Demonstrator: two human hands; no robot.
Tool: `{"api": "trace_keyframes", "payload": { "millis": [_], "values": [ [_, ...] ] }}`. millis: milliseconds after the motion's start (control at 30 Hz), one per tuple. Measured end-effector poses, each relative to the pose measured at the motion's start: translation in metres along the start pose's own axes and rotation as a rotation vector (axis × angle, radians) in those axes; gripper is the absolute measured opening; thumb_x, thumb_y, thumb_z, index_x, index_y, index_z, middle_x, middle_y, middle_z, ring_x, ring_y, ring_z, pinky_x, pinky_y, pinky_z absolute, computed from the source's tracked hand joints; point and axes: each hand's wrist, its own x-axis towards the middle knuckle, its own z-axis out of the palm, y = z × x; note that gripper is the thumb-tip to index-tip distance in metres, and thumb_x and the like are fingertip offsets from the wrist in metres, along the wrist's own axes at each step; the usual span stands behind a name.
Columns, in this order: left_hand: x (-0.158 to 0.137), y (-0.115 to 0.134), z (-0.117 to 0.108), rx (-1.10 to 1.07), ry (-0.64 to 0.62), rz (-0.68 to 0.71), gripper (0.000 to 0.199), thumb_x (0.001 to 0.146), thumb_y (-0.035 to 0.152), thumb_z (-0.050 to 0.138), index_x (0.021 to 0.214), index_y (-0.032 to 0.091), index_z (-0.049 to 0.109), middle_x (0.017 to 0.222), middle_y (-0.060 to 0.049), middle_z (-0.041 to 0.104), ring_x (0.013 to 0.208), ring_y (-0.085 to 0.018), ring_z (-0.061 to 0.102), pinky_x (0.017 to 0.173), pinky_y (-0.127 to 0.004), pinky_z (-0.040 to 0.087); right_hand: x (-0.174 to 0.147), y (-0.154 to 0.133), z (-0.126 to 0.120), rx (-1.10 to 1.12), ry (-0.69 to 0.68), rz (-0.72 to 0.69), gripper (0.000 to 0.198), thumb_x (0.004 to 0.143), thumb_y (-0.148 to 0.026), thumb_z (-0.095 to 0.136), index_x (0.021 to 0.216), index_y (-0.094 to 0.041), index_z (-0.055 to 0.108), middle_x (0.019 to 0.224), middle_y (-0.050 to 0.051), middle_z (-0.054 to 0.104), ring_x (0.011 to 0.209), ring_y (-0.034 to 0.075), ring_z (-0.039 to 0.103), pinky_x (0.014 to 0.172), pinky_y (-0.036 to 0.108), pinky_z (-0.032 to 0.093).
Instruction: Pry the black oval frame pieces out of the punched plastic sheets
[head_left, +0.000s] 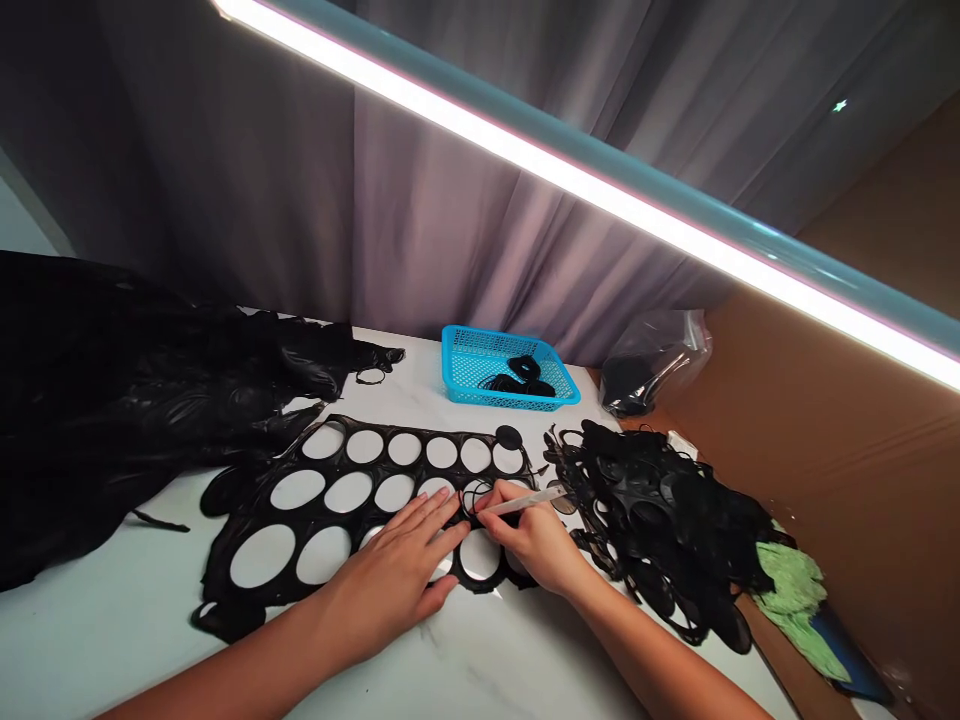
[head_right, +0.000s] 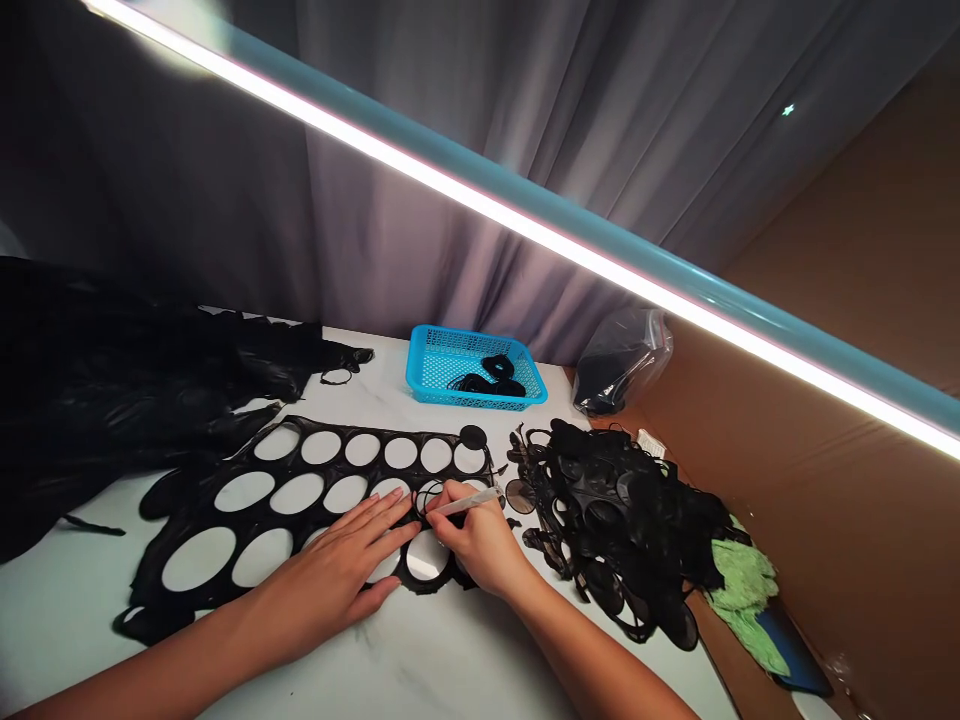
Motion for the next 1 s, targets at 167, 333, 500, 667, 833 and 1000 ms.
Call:
{"api": "trace_keyframes", "payload": {
  "millis": [167,333,500,667,833,1000],
  "values": [
    [0.000,0.000,0.001,0.026,-0.015,0.005,0.053,0.090,0.027,0.059,0.141,0.026,0.045,0.155,-0.009,0.036,0.143,-0.027,0.030,0.113,-0.045,0.035,-0.002,0.000,0.001,-0.012,-0.003,-0.001,0.017,0.087,-0.020,0.057,0.071,-0.021,0.052,0.085,0.000,0.067,0.083,0.018,0.057,0.075,0.028,0.042],
    [0.000,0.001,-0.002,-0.017,0.004,0.001,0.052,0.090,0.026,0.058,0.141,0.027,0.045,0.155,-0.007,0.037,0.142,-0.027,0.032,0.114,-0.045,0.035,-0.002,0.001,0.001,-0.044,0.007,-0.031,0.018,0.088,-0.019,0.058,0.071,-0.021,0.052,0.085,0.000,0.066,0.084,0.018,0.057,0.075,0.028,0.042],
    [0.001,0.001,-0.001,-0.026,0.021,0.011,0.052,0.090,0.026,0.058,0.141,0.026,0.045,0.155,-0.007,0.036,0.142,-0.026,0.032,0.115,-0.044,0.033,-0.006,0.003,0.007,-0.199,0.025,-0.151,0.015,0.090,-0.017,0.055,0.076,-0.022,0.053,0.083,0.001,0.064,0.078,0.018,0.056,0.071,0.030,0.042],
    [0.002,0.001,0.000,-0.009,0.008,0.003,0.048,0.089,0.026,0.061,0.136,0.024,0.050,0.153,-0.009,0.039,0.141,-0.027,0.034,0.114,-0.045,0.034,-0.013,0.011,0.022,-0.526,0.009,-0.357,0.013,0.093,-0.013,0.048,0.087,-0.022,0.055,0.103,0.007,0.067,0.091,0.022,0.056,0.081,0.036,0.038],
    [0.003,0.000,-0.002,0.036,-0.025,0.010,0.048,0.091,0.027,0.057,0.138,0.023,0.049,0.155,-0.010,0.034,0.142,-0.027,0.032,0.113,-0.045,0.036,0.019,0.028,-0.026,-0.644,0.265,-0.273,0.017,0.090,-0.014,0.045,0.078,-0.021,0.055,0.080,0.007,0.064,0.078,0.023,0.057,0.073,0.034,0.037],
    [-0.001,0.005,-0.010,0.050,-0.020,0.024,0.049,0.092,0.027,0.057,0.140,0.023,0.046,0.155,-0.009,0.035,0.142,-0.027,0.032,0.113,-0.046,0.037,0.030,0.028,-0.077,-0.389,0.564,-0.050,0.018,0.091,-0.026,0.047,0.074,-0.022,0.050,0.075,0.003,0.061,0.069,0.019,0.054,0.066,0.029,0.039]
  ]
}}
